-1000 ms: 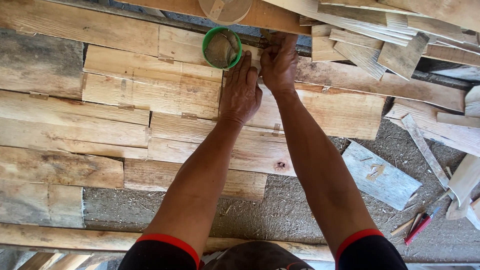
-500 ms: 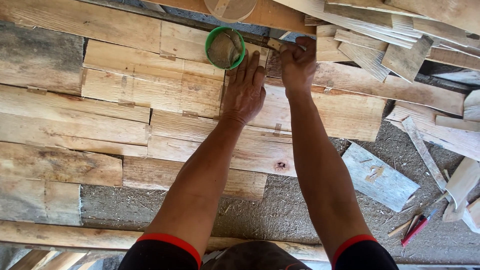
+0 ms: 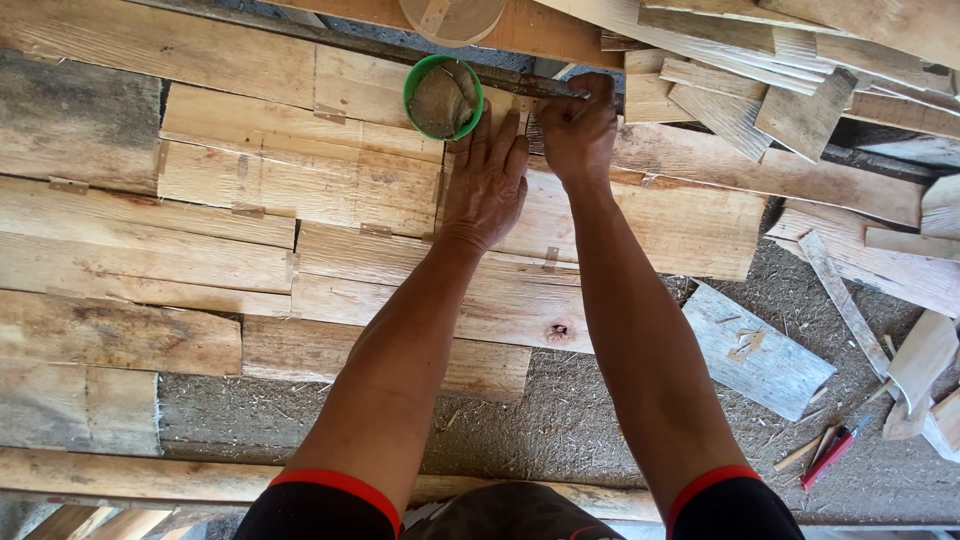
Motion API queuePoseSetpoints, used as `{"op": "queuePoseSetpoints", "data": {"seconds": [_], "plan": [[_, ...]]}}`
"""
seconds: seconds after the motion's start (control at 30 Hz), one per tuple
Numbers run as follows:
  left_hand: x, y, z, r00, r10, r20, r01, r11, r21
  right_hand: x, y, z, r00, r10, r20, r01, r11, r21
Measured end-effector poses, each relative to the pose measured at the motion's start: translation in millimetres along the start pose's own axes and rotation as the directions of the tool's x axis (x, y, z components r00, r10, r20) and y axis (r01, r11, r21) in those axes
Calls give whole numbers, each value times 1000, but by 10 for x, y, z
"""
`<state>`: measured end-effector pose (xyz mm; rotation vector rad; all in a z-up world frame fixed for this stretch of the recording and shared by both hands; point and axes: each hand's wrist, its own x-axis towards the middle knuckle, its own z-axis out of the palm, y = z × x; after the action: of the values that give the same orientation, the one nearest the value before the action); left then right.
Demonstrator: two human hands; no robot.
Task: The recorder is applying small strips of wood veneer to a larger surface, using adhesive tape and a craft knife to trim the edges.
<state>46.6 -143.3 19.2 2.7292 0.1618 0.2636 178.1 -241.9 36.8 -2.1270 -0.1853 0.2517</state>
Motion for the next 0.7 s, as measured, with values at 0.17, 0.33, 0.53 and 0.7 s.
{"op": "queuePoseSetpoints", "data": {"seconds": [0.17,0.33,0.53,0.7], "plan": [[48,39,-168,999,8,53,-9,1000,9,8,52,15,1000,-17,-14,17,1000,19],[68,47,-178,997,4,79,-5,1000,23,11,86,21,998,-54,-34,54,998,12],[71,41,-156,999,-23,34,24,1000,-7,-30,49,1,986,-163,-47,161,986,-31],[68,34,-147,999,-34,34,35,999,-12,-111,-81,-19,998,-62,1,62,998,-19]]}}
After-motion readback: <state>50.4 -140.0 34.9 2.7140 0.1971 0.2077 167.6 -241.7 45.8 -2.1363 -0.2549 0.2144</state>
